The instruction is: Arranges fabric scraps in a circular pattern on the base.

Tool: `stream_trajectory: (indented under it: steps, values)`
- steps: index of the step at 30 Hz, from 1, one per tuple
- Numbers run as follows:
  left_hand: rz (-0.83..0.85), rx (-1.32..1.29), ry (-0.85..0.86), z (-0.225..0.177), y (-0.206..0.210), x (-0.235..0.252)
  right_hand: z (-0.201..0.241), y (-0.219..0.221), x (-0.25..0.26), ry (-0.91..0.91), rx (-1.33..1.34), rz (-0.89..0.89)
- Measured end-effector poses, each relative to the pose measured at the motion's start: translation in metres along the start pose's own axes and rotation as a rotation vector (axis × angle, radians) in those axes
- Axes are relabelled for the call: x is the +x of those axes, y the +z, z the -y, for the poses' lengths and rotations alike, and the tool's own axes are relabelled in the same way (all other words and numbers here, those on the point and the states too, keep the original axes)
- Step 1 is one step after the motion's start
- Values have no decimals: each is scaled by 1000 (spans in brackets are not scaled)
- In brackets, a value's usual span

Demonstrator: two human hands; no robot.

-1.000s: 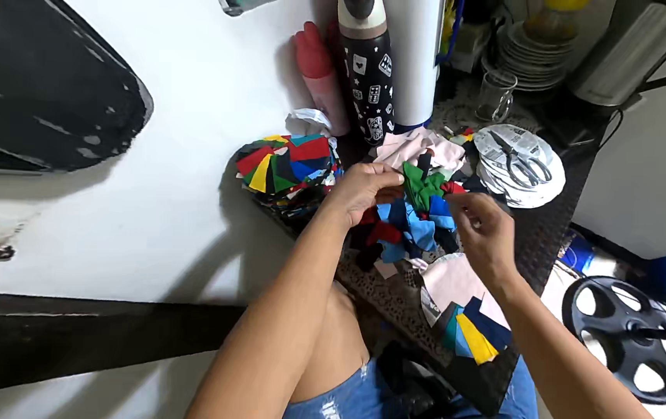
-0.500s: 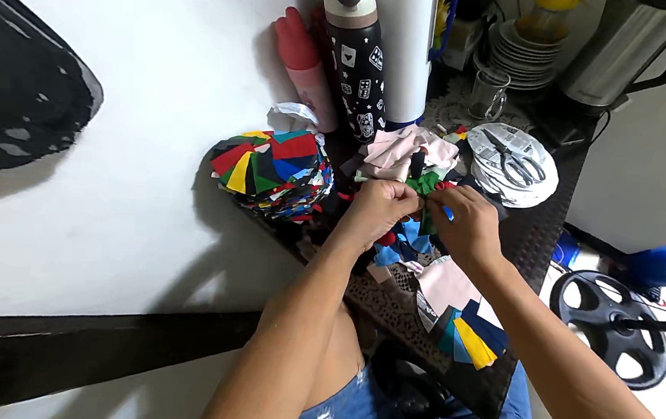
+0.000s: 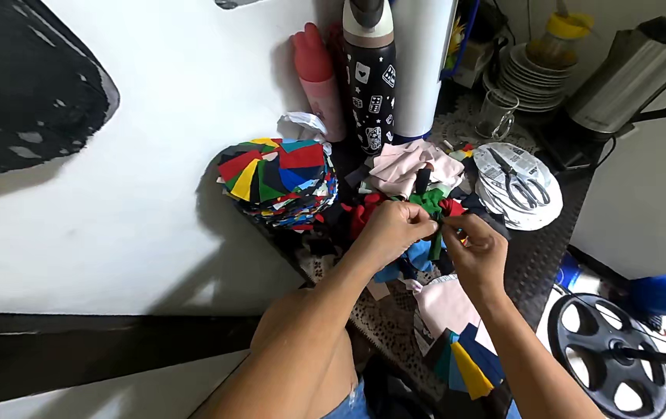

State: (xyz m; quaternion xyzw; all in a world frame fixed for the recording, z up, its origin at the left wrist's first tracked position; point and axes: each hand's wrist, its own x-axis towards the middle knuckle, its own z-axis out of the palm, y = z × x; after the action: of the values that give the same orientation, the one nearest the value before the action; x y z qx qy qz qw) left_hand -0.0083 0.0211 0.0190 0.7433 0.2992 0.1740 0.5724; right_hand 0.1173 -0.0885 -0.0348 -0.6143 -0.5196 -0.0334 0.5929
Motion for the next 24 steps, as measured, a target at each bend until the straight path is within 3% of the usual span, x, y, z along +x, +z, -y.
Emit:
stream_trajectory:
  steps: [6, 9, 16, 24]
  values:
    - [-15, 121, 77, 5, 2, -1, -6, -2, -6, -193, -244, -18]
    - [-31, 160, 98, 7, 1, -1, -5, 1, -6, -188, -221, -34]
    - [-13, -95, 28, 1, 2, -3, 3, 3, -8, 145, 224, -54]
    - [-10, -135, 14, -3, 6, -3, 13, 4, -8, 441, 546, -128]
